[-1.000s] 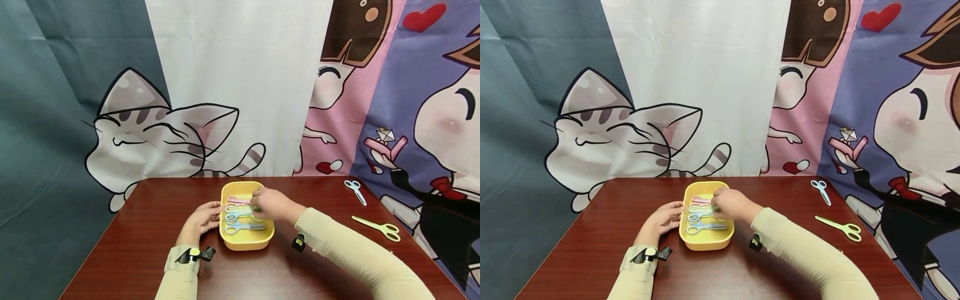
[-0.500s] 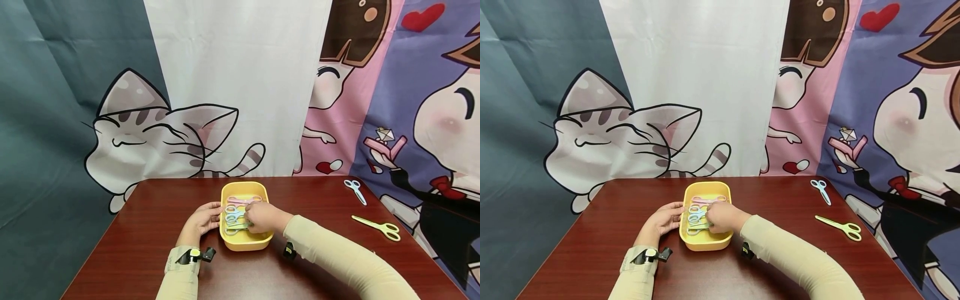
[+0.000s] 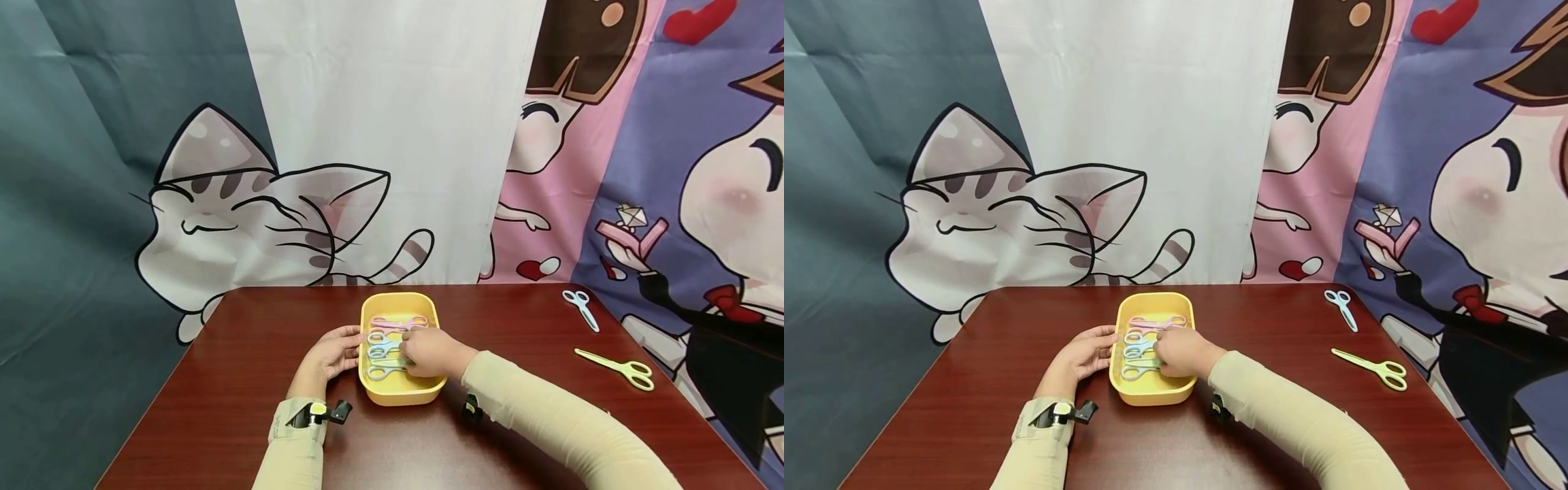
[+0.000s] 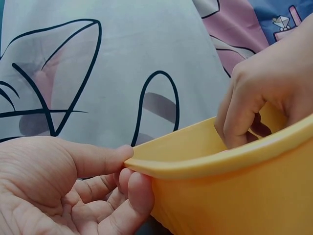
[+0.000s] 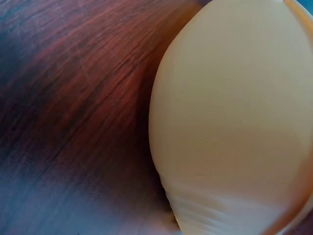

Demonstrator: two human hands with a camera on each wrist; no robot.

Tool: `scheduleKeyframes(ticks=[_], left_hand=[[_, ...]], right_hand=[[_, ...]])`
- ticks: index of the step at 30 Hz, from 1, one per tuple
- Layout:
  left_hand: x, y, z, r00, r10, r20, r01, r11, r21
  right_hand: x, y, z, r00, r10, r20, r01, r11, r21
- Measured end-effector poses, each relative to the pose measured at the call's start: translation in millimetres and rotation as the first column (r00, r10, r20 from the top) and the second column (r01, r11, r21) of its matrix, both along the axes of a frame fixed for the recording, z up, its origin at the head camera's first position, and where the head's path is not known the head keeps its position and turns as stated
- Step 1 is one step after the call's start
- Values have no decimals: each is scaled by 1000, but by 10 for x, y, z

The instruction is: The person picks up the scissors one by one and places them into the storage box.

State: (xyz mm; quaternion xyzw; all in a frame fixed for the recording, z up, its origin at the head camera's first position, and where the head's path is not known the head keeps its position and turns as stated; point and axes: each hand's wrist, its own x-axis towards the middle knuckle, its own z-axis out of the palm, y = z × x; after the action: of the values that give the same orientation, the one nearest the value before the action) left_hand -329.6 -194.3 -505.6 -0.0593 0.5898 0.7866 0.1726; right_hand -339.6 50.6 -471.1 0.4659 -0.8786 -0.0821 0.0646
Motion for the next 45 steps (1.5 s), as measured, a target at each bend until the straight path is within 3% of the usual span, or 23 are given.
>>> scheduleKeyframes(ticks=[7, 12, 17, 20, 23, 27, 31, 36, 40, 43, 45], left_hand=[[3, 20, -12, 1000, -12, -1, 12, 1000, 10], [10, 25, -28, 1000, -18, 3, 18, 1000, 5], [12, 17, -29, 1000, -10, -7, 10, 1000, 14], [9, 6, -33, 1000, -11, -5, 11, 1000, 25], [6, -8, -42, 1000, -10, -5, 10, 1000, 26], [1, -22, -50, 1000, -10, -7, 11, 1000, 26], [-3, -22, -53, 1000, -16, -14, 16, 999, 37], [-12, -10, -56, 1000, -24, -16, 24, 999, 36], [-12, -4, -50, 1000, -16, -10, 16, 999, 27], [-12, -2, -42, 1000, -4, -8, 5, 1000, 14], [-13, -1, -35, 1000, -1, -8, 1, 1000, 7]], right_hand=[[5, 35, 22, 999, -24, 34, 24, 1000, 3], [14, 142, 105, 998, -14, 57, 21, 992, -125], [-74, 424, 225, 999, -31, 43, 44, 939, -341], [-176, 718, 273, 993, -114, 38, 119, 888, -444], [-299, 1087, 286, 971, -232, 54, 227, 831, -507], [-459, 1678, 223, 922, -375, 97, 365, 757, -542], [-516, 2362, 107, 875, -459, 152, 464, 710, -530], [-345, 3222, -110, 818, -521, 243, 571, 686, -451], [-111, 3682, -272, 774, -534, 341, 633, 673, -383], [31, 3844, -340, 763, -517, 389, 642, 672, -368], [87, 3895, -357, 775, -495, 393, 627, 680, -380]])
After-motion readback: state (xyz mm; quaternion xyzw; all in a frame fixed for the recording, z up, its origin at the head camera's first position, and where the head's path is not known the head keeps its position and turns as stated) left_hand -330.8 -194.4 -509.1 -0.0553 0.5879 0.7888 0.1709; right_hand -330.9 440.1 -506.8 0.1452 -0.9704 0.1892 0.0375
